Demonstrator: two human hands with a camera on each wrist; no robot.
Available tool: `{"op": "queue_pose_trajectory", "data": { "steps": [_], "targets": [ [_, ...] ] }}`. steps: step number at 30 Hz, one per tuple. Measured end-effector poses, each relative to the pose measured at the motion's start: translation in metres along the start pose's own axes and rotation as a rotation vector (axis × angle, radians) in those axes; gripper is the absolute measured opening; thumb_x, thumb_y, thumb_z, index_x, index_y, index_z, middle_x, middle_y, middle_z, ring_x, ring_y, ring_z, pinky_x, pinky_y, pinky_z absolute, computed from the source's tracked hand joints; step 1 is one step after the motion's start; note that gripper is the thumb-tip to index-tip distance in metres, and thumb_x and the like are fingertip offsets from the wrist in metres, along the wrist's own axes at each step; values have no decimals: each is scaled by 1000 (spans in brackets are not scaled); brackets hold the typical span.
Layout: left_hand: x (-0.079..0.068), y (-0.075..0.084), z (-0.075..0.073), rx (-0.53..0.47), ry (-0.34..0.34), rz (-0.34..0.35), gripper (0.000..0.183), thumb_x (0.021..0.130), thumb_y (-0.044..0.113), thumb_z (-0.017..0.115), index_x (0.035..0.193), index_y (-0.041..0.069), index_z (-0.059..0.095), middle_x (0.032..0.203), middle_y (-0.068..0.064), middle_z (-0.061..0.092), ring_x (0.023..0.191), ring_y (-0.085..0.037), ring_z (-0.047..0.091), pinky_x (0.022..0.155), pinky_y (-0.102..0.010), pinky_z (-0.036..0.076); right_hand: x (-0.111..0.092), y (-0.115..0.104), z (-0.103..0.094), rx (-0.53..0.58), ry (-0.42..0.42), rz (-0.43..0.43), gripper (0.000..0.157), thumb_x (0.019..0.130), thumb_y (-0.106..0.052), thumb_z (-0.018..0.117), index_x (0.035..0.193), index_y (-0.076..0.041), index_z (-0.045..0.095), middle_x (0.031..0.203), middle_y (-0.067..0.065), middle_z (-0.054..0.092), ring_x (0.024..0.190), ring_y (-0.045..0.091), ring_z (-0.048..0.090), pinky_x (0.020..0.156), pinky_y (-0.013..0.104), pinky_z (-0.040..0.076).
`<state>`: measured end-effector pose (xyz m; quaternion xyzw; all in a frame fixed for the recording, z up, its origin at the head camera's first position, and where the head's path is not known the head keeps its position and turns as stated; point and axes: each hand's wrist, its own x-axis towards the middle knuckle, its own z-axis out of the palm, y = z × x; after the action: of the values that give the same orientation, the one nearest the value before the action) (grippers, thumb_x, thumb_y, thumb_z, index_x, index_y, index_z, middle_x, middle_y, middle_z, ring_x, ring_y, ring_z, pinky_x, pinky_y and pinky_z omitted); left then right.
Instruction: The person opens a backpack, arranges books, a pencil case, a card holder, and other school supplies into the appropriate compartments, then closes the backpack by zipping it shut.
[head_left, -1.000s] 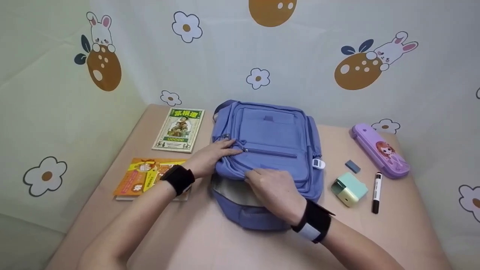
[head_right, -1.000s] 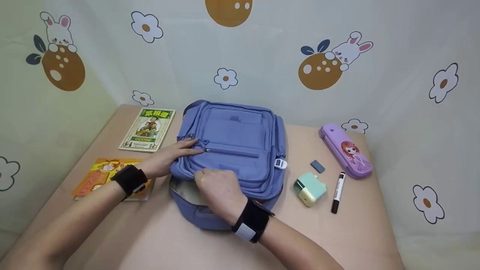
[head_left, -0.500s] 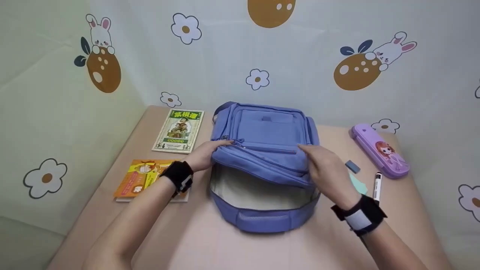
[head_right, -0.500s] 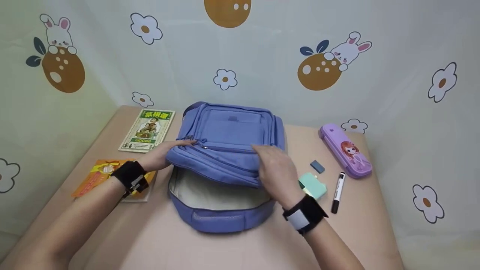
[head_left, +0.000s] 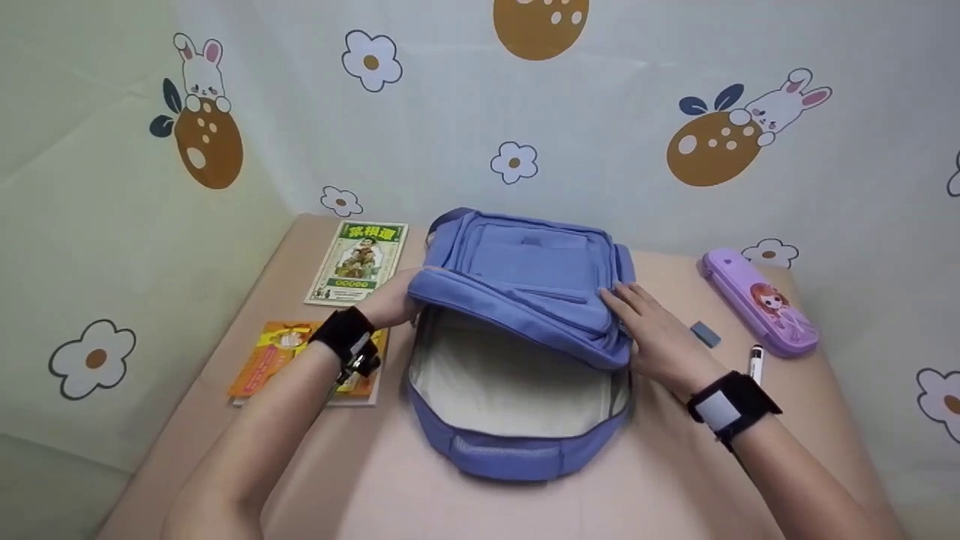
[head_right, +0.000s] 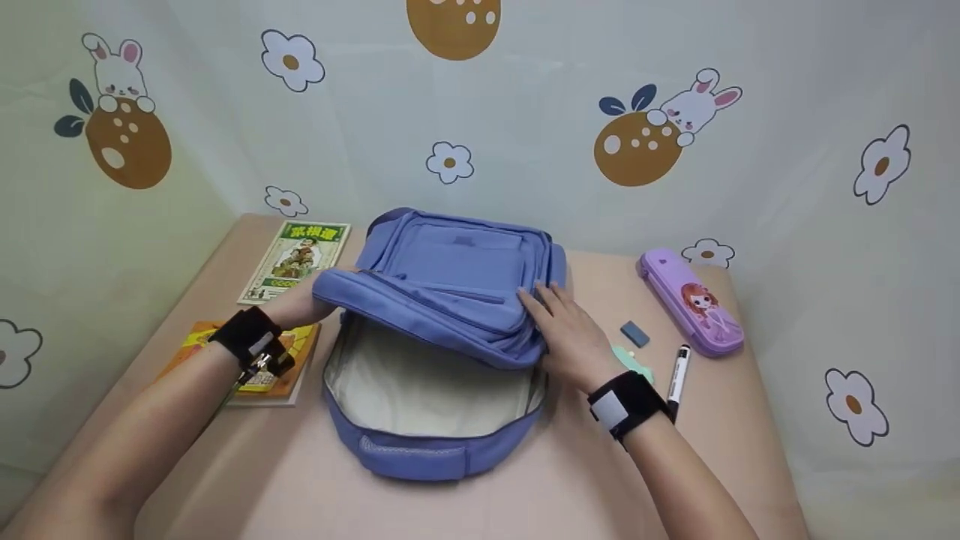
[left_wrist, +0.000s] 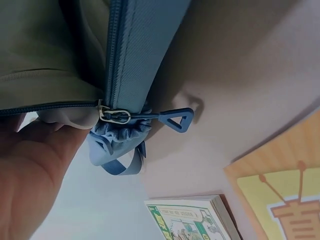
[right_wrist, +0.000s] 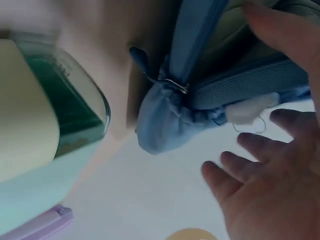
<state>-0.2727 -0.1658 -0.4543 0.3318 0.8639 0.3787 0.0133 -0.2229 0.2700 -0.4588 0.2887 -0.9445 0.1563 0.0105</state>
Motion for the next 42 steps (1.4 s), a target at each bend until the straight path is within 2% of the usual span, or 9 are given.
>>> {"op": "queue_pose_trajectory", "data": {
  "steps": [6,9,12,17,23,28,32,39,42],
  "targets": [
    [3,1,0,-42,13,-101,35,101,12,58,130,-7,61,126,-25,64,111,-34,61,102,-49,47,15,13,2,95,46,-109,69,87,10,64,151,-9,49,157,16,43,146,40,35,116,59,30],
    [8,3,1,-81,17,-171,52,102,21,61,145,-5,50,138,-24,58,120,-34,57,107,-49,43,19,19,1,194,46,-55,52,95,4,61,145,-8,57,149,16,53,139,39,46,113,57,35],
    [13,5,1,-137,19,-223,67,101,28,64,157,2,36,150,-19,50,130,-29,51,112,-44,39,25,24,-2,269,38,43,35,101,-17,63,134,-5,64,134,19,64,126,40,58,107,57,43],
    [18,10,2,-233,22,-298,71,102,31,63,161,9,29,145,-15,51,122,-28,54,98,-39,44,35,25,-6,355,-9,165,51,103,-41,59,130,2,64,119,21,69,113,38,64,98,55,48],
    [21,12,3,-273,64,-430,58,101,34,64,148,3,51,132,-16,61,110,-26,58,95,-39,47,49,28,-8,575,-112,316,54,102,-46,60,128,0,62,108,15,66,94,31,63,81,45,52],
    [30,10,4,-330,66,-490,60,100,36,65,147,1,52,139,-19,60,122,-29,59,104,-40,46,55,32,-11,682,-178,397,65,101,-50,59,140,2,54,130,21,59,117,33,56,98,49,47],
    [35,7,3,-396,53,-521,67,98,36,68,152,2,46,149,-19,52,136,-32,50,114,-43,37,60,36,-12,707,-233,446,80,100,-53,58,152,6,39,151,25,45,138,36,40,115,57,30],
    [35,-3,0,-433,-11,-539,77,93,42,74,152,2,44,151,-19,50,138,-31,46,116,-44,35,68,40,-10,793,-296,498,85,99,-56,59,151,6,36,150,23,42,138,36,38,117,56,28],
    [30,-8,-2,-405,-75,-529,69,92,48,74,138,-2,58,137,-21,60,128,-33,55,109,-47,42,70,42,-10,824,-310,509,82,99,-56,59,150,4,39,148,22,44,136,34,41,115,54,31]
  ]
}}
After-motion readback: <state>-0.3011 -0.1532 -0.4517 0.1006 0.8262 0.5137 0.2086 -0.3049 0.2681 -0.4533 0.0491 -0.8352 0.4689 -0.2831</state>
